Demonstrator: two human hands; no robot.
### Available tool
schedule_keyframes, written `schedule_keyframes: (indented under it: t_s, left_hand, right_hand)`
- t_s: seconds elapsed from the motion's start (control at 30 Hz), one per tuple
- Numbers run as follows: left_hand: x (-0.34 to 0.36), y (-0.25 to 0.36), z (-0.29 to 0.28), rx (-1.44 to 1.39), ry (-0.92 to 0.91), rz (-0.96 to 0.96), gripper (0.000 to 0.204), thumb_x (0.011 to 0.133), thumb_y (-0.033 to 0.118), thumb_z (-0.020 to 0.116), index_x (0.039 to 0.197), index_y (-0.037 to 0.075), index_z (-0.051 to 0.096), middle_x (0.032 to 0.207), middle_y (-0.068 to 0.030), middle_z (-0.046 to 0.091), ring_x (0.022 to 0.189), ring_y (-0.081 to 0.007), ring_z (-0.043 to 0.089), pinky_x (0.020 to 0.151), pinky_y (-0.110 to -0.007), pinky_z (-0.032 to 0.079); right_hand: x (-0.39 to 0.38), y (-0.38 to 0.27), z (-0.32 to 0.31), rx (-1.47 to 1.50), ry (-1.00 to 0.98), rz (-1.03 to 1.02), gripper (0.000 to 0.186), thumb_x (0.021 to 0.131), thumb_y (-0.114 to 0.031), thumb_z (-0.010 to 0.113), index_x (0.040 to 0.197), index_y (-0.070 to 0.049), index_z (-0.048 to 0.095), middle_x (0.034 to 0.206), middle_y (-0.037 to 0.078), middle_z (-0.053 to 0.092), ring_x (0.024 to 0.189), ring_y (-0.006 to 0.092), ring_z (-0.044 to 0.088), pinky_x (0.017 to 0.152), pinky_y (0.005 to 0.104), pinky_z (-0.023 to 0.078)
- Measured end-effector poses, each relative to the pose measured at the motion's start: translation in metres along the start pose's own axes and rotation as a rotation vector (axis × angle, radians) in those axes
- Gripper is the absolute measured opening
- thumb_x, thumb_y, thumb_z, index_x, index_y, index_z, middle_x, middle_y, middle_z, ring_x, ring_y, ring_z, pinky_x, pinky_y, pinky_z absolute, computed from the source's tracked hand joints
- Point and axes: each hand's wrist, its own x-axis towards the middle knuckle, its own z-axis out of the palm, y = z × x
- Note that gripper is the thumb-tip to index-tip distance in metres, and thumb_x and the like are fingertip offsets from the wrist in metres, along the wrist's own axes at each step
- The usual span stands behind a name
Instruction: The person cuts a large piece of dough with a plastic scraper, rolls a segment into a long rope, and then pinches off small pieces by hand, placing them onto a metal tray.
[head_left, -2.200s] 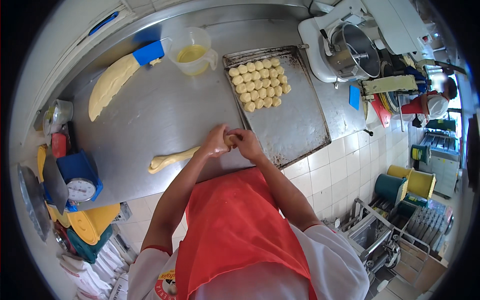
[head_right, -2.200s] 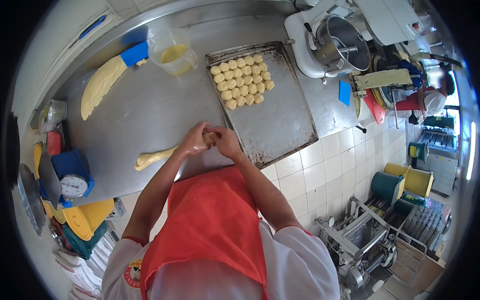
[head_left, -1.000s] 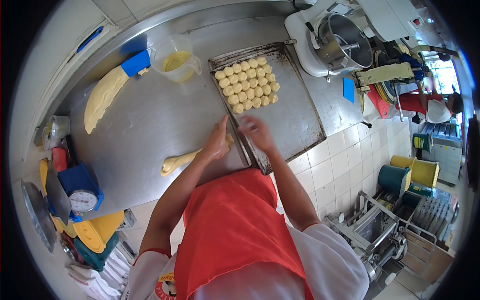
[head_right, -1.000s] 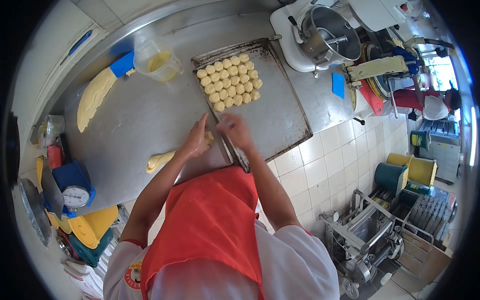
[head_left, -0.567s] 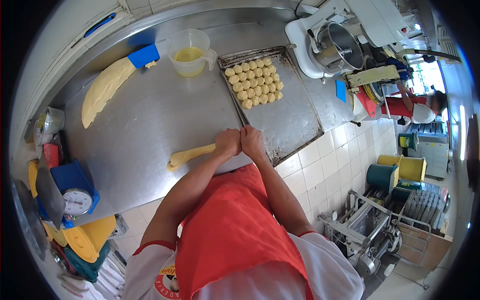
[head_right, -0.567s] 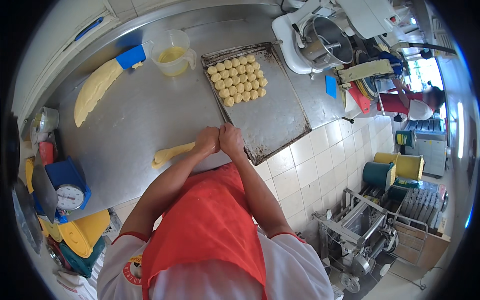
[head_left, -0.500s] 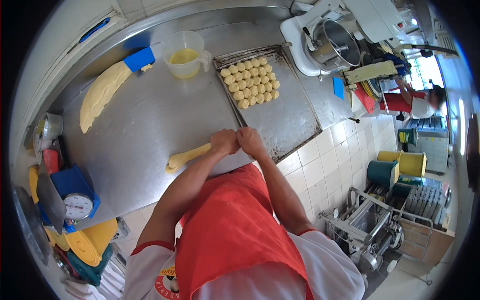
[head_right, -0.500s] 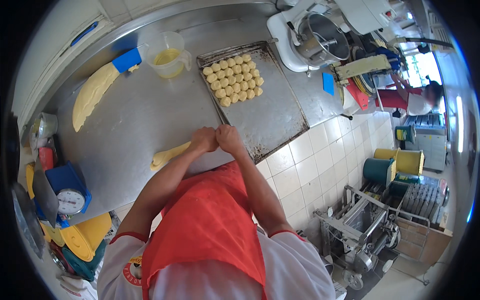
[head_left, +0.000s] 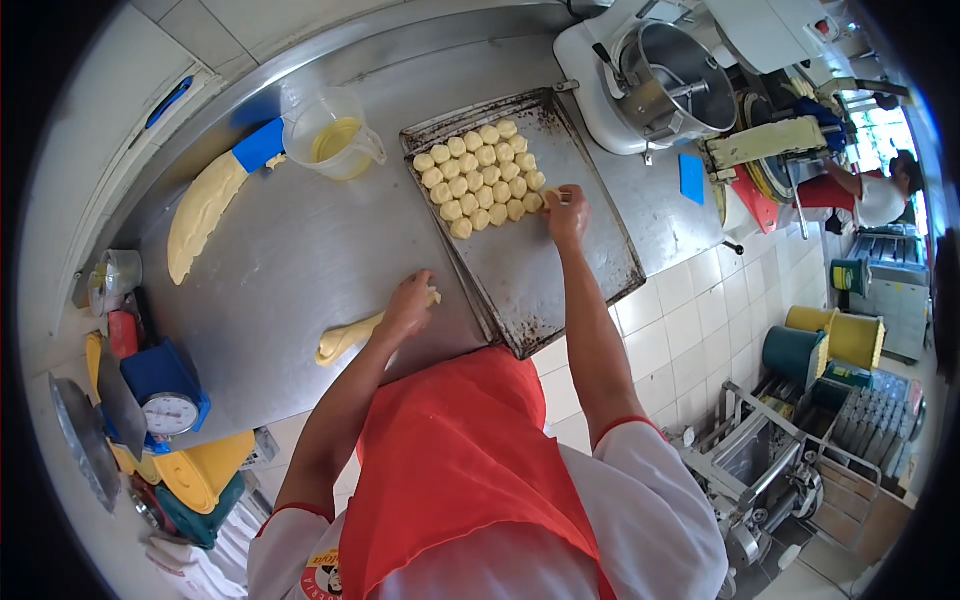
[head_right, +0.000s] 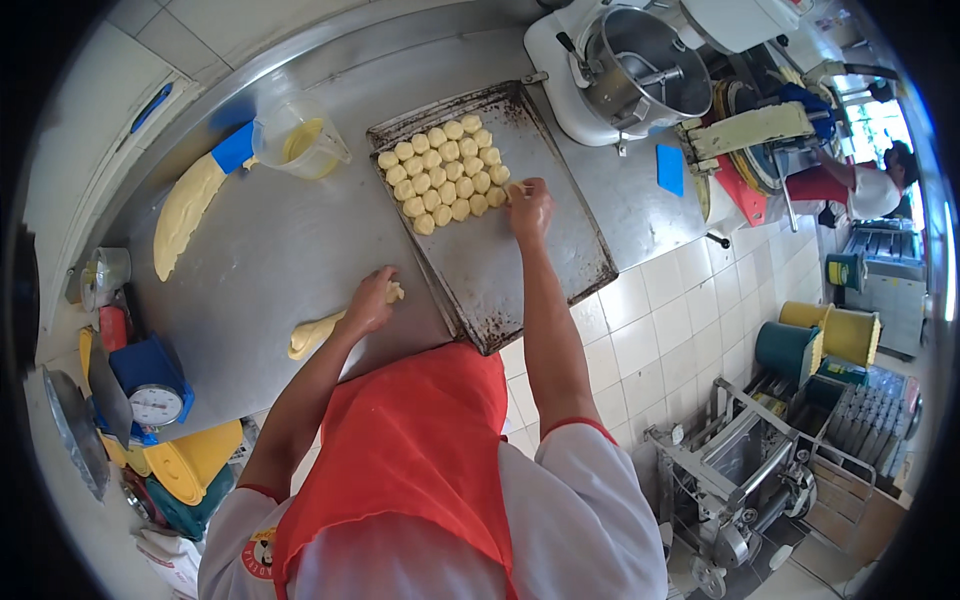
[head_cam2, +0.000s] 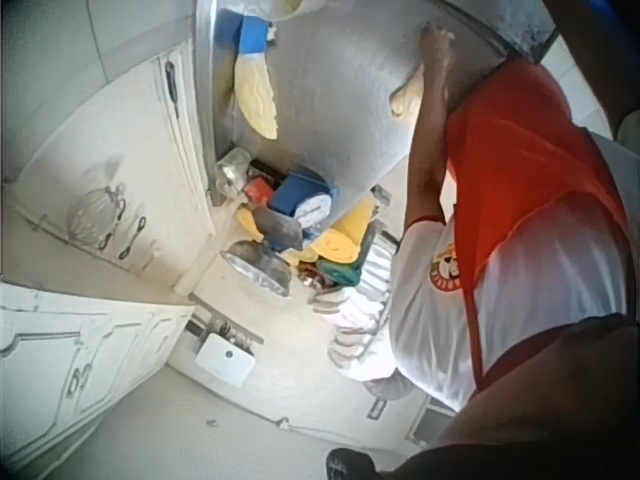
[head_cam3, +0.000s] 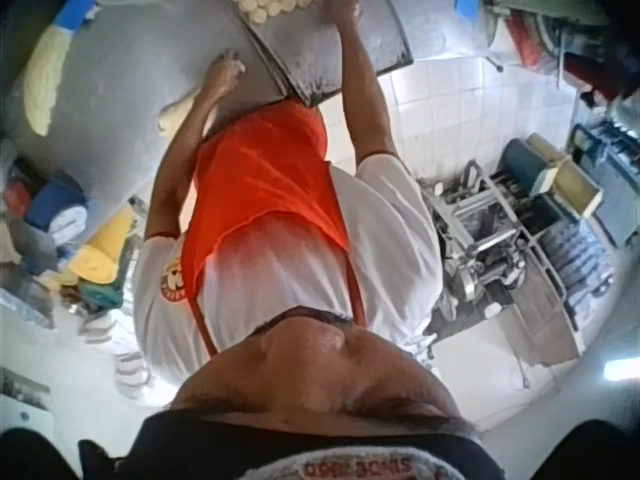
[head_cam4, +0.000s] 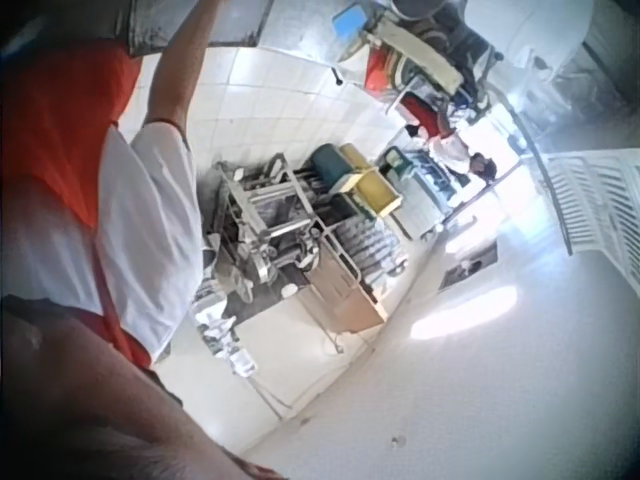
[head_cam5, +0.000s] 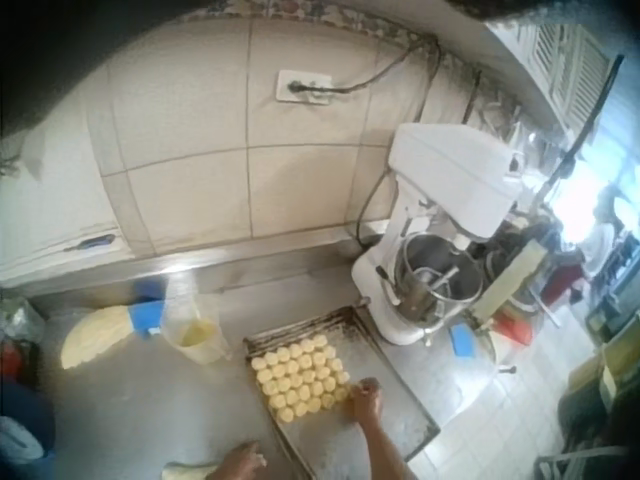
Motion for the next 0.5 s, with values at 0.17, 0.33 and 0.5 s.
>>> schedule_keyframes:
  t_s: [0.17,0.33,0.5]
  left_hand:
    - [-0.014,0.003,-0.018,-0.306,0.033,-0.079,0.076,0.072,0.001,0.073,0.14,0.003,0.039,0.12,-0.0238,0.059,0.113,-0.0411,0.058,0.098,-0.045,0.047]
    - [-0.029,-0.013,-0.019,-0.394,0.176,0.043,0.081,0.07,0.006,0.076,0.141,0.003,0.037,0.115,-0.0223,0.063,0.108,-0.0401,0.062,0.095,-0.044,0.049]
    - [-0.035,-0.025,-0.02,-0.575,0.159,0.071,0.072,0.063,0.009,0.082,0.129,0.003,0.051,0.111,-0.0197,0.066,0.101,-0.0361,0.066,0.088,-0.042,0.054]
  right_hand:
    - [-0.007,-0.004,0.01,-0.499,0.235,-0.232,0.036,0.085,-0.031,0.076,0.096,0.002,0.064,0.085,0.018,0.069,0.075,0.0352,0.066,0.067,0.0431,0.053]
    - [-0.142,-0.031,0.044,-0.18,-0.519,-0.236,0.033,0.086,-0.024,0.075,0.104,0.002,0.066,0.089,0.013,0.071,0.08,0.0243,0.068,0.073,0.0385,0.054]
    - [-0.221,-0.037,0.085,-0.152,-0.715,-0.175,0.026,0.088,-0.007,0.065,0.112,0.001,0.07,0.087,0.013,0.073,0.077,0.0207,0.069,0.074,0.0387,0.055]
